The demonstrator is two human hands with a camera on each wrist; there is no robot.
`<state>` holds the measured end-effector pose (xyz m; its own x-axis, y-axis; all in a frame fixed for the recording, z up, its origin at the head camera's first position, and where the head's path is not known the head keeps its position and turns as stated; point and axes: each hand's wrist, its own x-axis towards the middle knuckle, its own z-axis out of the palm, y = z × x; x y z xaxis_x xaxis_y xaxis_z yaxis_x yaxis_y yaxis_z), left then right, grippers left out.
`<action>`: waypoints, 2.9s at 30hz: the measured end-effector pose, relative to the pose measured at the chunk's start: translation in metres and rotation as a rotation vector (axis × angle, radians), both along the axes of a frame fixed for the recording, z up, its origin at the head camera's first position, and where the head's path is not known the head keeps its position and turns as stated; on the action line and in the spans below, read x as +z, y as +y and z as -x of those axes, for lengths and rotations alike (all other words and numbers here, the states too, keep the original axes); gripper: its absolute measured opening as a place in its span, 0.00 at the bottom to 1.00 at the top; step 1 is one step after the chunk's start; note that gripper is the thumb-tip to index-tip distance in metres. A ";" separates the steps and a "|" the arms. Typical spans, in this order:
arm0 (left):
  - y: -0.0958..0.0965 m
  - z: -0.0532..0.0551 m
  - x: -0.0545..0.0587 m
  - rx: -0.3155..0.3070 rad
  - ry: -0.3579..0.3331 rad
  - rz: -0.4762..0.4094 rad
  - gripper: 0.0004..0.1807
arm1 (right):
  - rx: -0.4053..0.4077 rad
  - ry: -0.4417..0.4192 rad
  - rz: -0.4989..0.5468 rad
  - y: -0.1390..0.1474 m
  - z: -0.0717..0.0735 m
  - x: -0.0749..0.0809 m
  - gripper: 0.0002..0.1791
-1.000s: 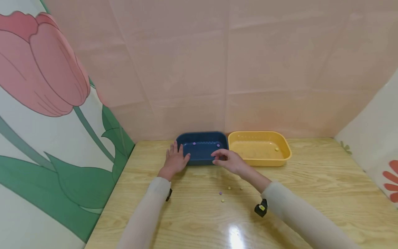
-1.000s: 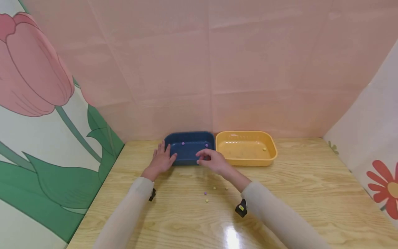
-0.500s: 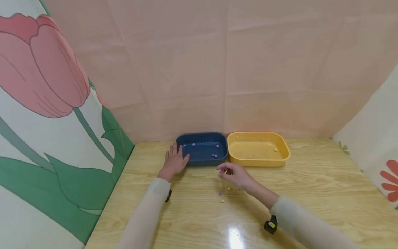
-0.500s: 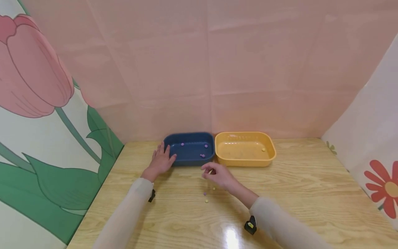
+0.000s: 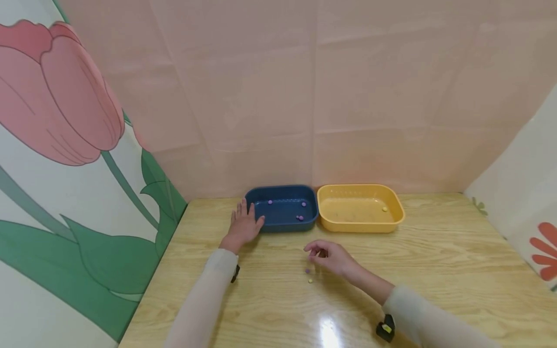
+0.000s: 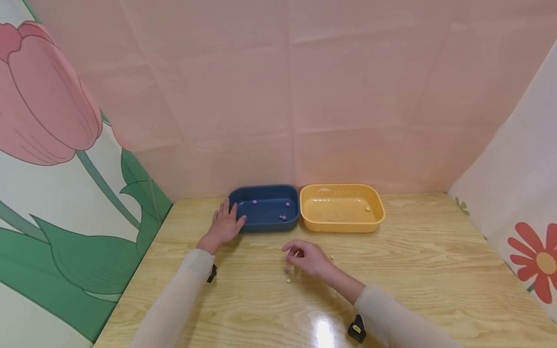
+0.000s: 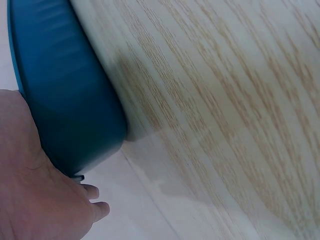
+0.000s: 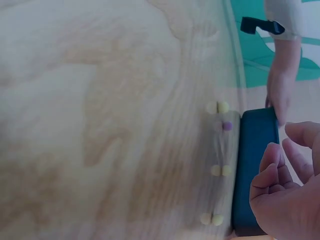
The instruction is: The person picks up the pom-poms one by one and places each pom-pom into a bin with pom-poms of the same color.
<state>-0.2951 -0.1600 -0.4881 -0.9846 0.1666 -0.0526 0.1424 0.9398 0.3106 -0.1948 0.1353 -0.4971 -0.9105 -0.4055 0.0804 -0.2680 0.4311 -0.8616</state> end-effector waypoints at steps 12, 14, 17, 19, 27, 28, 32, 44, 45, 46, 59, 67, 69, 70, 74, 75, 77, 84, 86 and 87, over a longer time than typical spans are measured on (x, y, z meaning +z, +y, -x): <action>0.000 0.001 -0.002 0.010 -0.011 -0.013 0.40 | 0.025 -0.089 0.009 -0.001 -0.009 -0.010 0.11; 0.001 0.000 0.000 0.009 -0.011 -0.014 0.40 | 0.029 -0.091 -0.005 -0.002 -0.010 -0.011 0.11; 0.001 -0.001 0.001 0.006 -0.011 -0.012 0.40 | 0.024 -0.079 -0.040 -0.003 -0.011 -0.013 0.10; 0.000 0.000 0.001 0.002 -0.011 -0.010 0.40 | 0.029 -0.062 -0.059 -0.003 -0.010 -0.016 0.09; 0.000 0.002 0.000 -0.003 -0.007 -0.004 0.40 | 0.055 0.006 -0.113 -0.003 -0.011 -0.021 0.07; 0.000 0.002 0.000 -0.003 -0.008 -0.003 0.41 | 0.058 0.016 -0.119 -0.004 -0.011 -0.020 0.07; 0.000 0.001 0.000 0.000 -0.012 -0.012 0.41 | 0.066 0.043 -0.144 -0.006 -0.013 -0.019 0.07; 0.001 0.000 0.000 0.005 -0.004 -0.008 0.40 | 0.071 0.094 -0.209 -0.008 -0.010 -0.024 0.04; 0.001 0.000 0.000 0.004 -0.003 -0.007 0.40 | 0.069 0.100 -0.219 -0.009 -0.010 -0.024 0.03; 0.001 0.000 0.001 0.003 -0.003 -0.005 0.40 | 0.067 0.105 -0.226 -0.009 -0.010 -0.024 0.03; 0.001 0.000 0.002 -0.001 -0.012 0.000 0.40 | 0.044 0.078 -0.210 -0.009 -0.012 -0.020 0.04; 0.001 -0.002 0.004 -0.001 -0.003 -0.017 0.40 | 0.000 0.013 -0.201 -0.008 -0.006 -0.006 0.03; 0.001 -0.002 0.004 0.000 -0.003 -0.019 0.40 | -0.004 0.039 -0.197 -0.007 -0.003 -0.003 0.04; 0.001 -0.002 0.004 0.000 -0.002 -0.014 0.40 | -0.006 0.051 -0.191 -0.007 -0.002 -0.001 0.04; 0.002 -0.002 0.004 0.002 -0.006 -0.019 0.40 | -0.005 0.071 -0.168 -0.006 0.003 0.007 0.04; 0.002 -0.001 0.003 0.002 -0.006 -0.015 0.40 | -0.008 0.065 -0.166 -0.006 0.005 0.009 0.04; 0.002 -0.001 0.004 0.002 -0.006 -0.016 0.40 | -0.008 0.057 -0.159 -0.007 0.009 0.014 0.04; 0.000 0.002 0.000 0.002 -0.001 -0.012 0.39 | -0.044 0.016 -0.157 -0.010 0.030 0.025 0.03; 0.000 0.002 0.000 -0.001 0.001 -0.005 0.40 | -0.060 -0.015 -0.143 -0.013 0.034 0.030 0.04; 0.001 0.002 -0.001 -0.002 0.002 0.000 0.40 | -0.065 -0.032 -0.139 -0.014 0.036 0.032 0.05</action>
<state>-0.2972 -0.1594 -0.4887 -0.9844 0.1688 -0.0502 0.1453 0.9396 0.3100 -0.2305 0.1213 -0.4647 -0.9365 -0.3506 -0.0014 -0.2093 0.5621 -0.8002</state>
